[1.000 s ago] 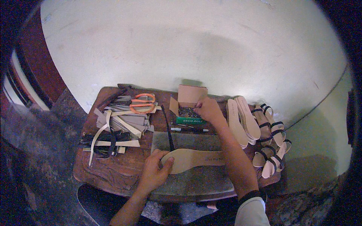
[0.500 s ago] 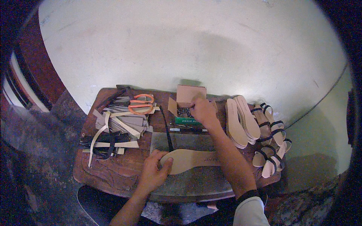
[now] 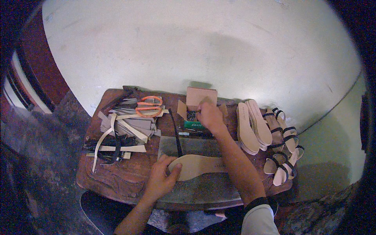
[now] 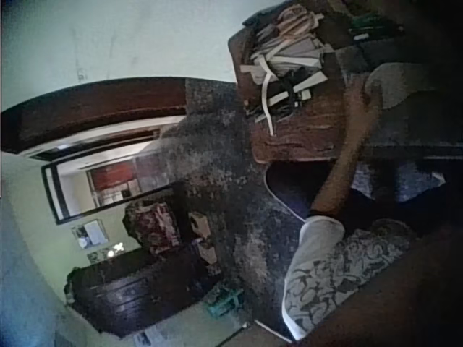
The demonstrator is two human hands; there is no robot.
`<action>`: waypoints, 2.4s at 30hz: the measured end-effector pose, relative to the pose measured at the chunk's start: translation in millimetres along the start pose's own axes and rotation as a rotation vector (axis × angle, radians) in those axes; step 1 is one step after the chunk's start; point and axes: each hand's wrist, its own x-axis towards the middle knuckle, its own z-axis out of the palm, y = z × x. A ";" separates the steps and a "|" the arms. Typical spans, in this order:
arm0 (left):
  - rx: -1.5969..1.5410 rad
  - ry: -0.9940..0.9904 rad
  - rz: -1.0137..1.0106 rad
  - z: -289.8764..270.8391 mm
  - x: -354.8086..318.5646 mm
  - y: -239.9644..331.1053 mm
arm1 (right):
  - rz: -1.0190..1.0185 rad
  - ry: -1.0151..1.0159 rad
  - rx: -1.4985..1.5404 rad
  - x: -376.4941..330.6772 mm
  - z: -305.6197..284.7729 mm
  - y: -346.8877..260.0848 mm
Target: The person assembles sandals by attaching black straps to beige insoles. They position the straps on the insoles and secure them using small metal fasteners picked from a box on the table. The completed sandals are placed in a pile to the right.
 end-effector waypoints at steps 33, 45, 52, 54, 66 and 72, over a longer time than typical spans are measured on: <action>0.019 -0.018 -0.021 -1.8 0.2 2.5 | -0.189 -0.032 0.190 8.2 6.8 22.9; 0.018 -0.008 -0.039 -3.5 0.2 10.3 | -0.262 -0.094 0.226 -0.9 -6.7 13.2; 0.029 0.011 0.035 -2.3 0.3 8.7 | -0.210 -0.092 0.073 3.2 -5.9 16.6; -0.011 -0.001 0.009 -1.6 0.7 7.1 | -0.194 -0.097 0.050 4.2 -3.7 17.9; 0.025 0.001 0.009 -0.3 0.5 6.5 | -0.123 -0.101 0.444 2.4 -15.0 28.6; 0.004 0.025 0.058 1.6 -1.6 -3.8 | -0.009 -0.302 1.077 -29.6 -65.3 1.1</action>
